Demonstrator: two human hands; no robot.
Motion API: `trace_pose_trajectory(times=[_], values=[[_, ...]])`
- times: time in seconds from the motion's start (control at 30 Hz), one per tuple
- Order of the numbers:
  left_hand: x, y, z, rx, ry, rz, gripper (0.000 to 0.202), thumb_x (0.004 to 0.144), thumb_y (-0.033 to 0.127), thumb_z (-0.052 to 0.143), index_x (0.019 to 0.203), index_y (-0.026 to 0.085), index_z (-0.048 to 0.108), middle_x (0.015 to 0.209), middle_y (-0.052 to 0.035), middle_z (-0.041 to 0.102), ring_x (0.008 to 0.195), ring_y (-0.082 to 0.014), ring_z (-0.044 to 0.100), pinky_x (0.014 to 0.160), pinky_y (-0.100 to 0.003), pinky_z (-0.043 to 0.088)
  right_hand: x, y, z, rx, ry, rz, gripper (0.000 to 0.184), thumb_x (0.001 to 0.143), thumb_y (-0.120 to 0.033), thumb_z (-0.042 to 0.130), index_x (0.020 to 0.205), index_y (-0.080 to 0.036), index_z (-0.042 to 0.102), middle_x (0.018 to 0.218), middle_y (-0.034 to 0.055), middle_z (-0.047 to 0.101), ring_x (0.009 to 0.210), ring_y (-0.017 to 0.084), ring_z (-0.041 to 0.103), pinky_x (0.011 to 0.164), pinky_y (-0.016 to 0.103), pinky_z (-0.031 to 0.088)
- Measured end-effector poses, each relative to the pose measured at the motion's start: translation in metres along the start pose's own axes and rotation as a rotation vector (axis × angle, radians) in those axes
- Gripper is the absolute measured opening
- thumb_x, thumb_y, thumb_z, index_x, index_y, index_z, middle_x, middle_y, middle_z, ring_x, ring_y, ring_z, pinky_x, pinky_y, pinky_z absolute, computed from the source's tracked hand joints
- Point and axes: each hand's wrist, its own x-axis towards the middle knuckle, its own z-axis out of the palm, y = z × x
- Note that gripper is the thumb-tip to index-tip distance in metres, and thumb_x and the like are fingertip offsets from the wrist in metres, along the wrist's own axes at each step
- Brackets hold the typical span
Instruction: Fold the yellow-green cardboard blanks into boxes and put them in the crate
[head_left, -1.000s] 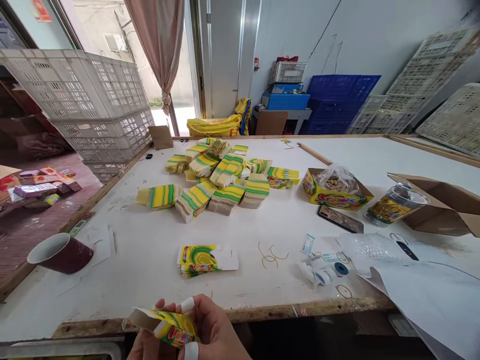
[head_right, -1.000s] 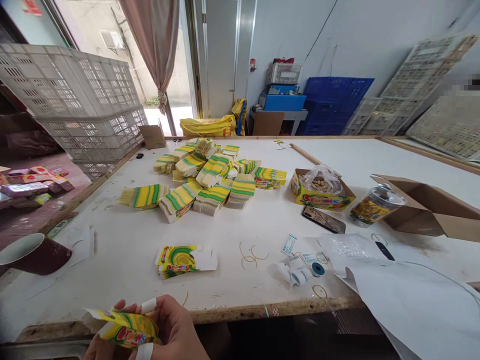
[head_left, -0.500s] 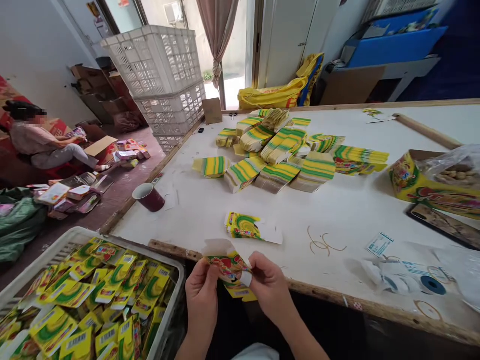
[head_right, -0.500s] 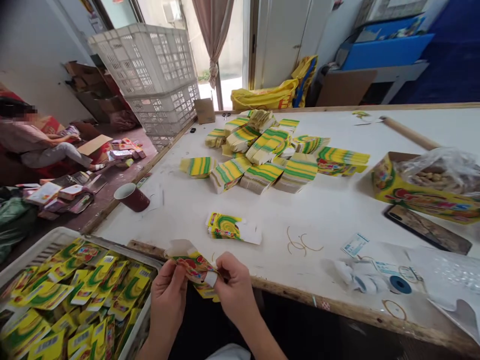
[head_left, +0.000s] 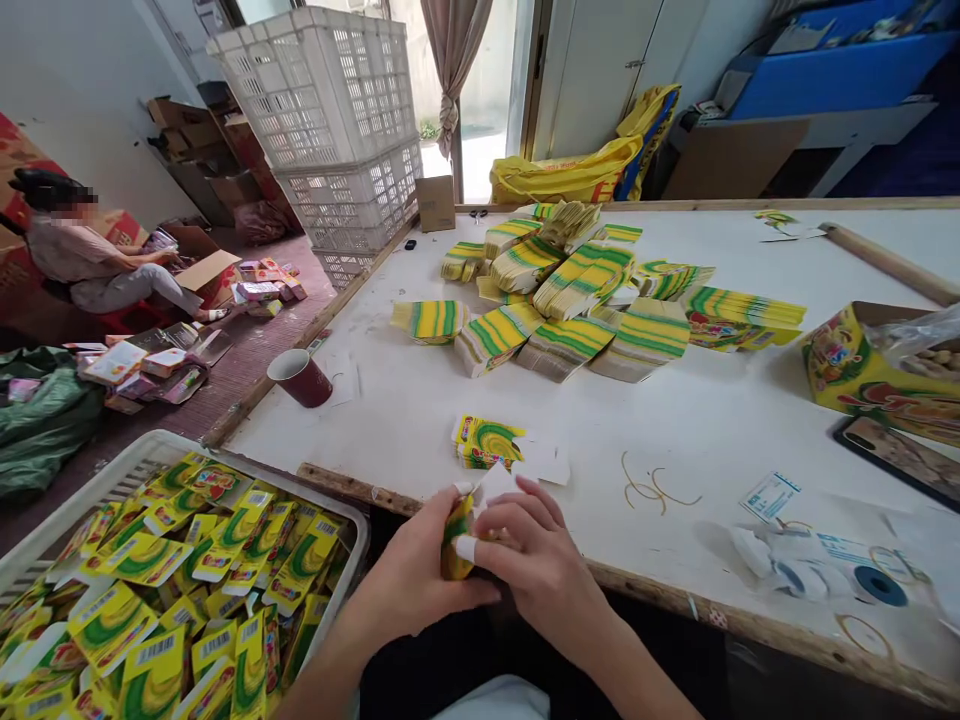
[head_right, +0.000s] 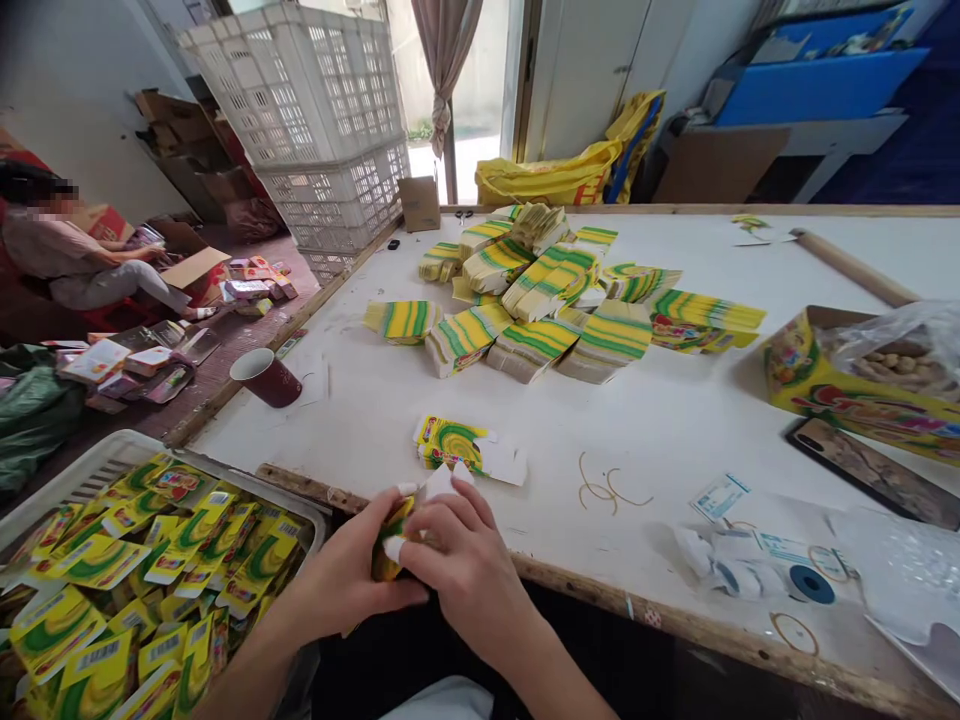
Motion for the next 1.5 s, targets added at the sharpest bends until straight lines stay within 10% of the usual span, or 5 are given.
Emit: trace_pose_trajectory(times=[0.17, 0.37, 0.57, 0.83, 1.5], values=[[-0.002, -0.011, 0.025, 0.073, 0.197, -0.037, 0.061, 0.059, 0.026, 0.08, 0.114, 0.021, 0.054, 0.092, -0.0061, 0.072, 0.083, -0.0256, 0.068, 0.073, -0.035, 0.054, -0.009, -0.001, 0.018, 0.468, 0.211, 0.576, 0.063, 0.09, -0.033, 0.057, 0.146, -0.026, 0.029, 0.149, 0.014, 0.036, 0.137, 0.027, 0.036, 0.111, 0.052, 0.034], [-0.016, -0.023, 0.047, 0.13, 0.115, 0.228, 0.063, 0.069, 0.02, 0.071, 0.125, 0.023, 0.042, 0.108, -0.0117, 0.069, 0.09, -0.0258, 0.069, 0.073, -0.034, 0.053, -0.01, -0.001, 0.035, 1.228, -0.054, 1.04, 0.056, 0.082, -0.053, 0.065, 0.13, -0.026, 0.057, 0.139, 0.0099, 0.054, 0.13, 0.029, 0.048, 0.109, 0.05, 0.038], [-0.012, -0.022, 0.039, 0.28, -0.036, 0.137, 0.046, 0.069, 0.017, 0.061, 0.108, 0.023, 0.037, 0.091, -0.0039, 0.064, 0.075, -0.0208, 0.064, 0.063, -0.031, 0.05, -0.016, -0.01, 0.035, 0.969, -0.101, 0.894, 0.071, 0.085, -0.061, 0.054, 0.145, -0.025, 0.041, 0.143, 0.0116, 0.05, 0.132, 0.028, 0.045, 0.113, 0.049, 0.034], [-0.008, -0.023, 0.047, 0.24, 0.096, 0.127, 0.053, 0.071, 0.021, 0.059, 0.111, 0.024, 0.025, 0.099, -0.0069, 0.059, 0.082, -0.0215, 0.063, 0.069, -0.036, 0.054, -0.021, -0.012, 0.029, 0.443, -0.12, 0.363, 0.052, 0.089, -0.006, 0.038, 0.134, -0.03, 0.05, 0.148, 0.007, 0.044, 0.134, 0.016, 0.046, 0.107, 0.031, 0.043], [-0.015, -0.023, 0.007, 0.3, 0.136, 0.105, 0.051, 0.066, 0.024, 0.074, 0.112, 0.023, 0.051, 0.1, -0.0032, 0.071, 0.087, -0.0198, 0.069, 0.077, -0.031, 0.057, 0.0, 0.009, 0.003, 0.364, -0.443, 0.321, 0.032, 0.081, -0.003, 0.05, 0.101, -0.022, 0.064, 0.142, 0.0131, 0.047, 0.121, 0.022, 0.057, 0.097, 0.036, 0.05]])
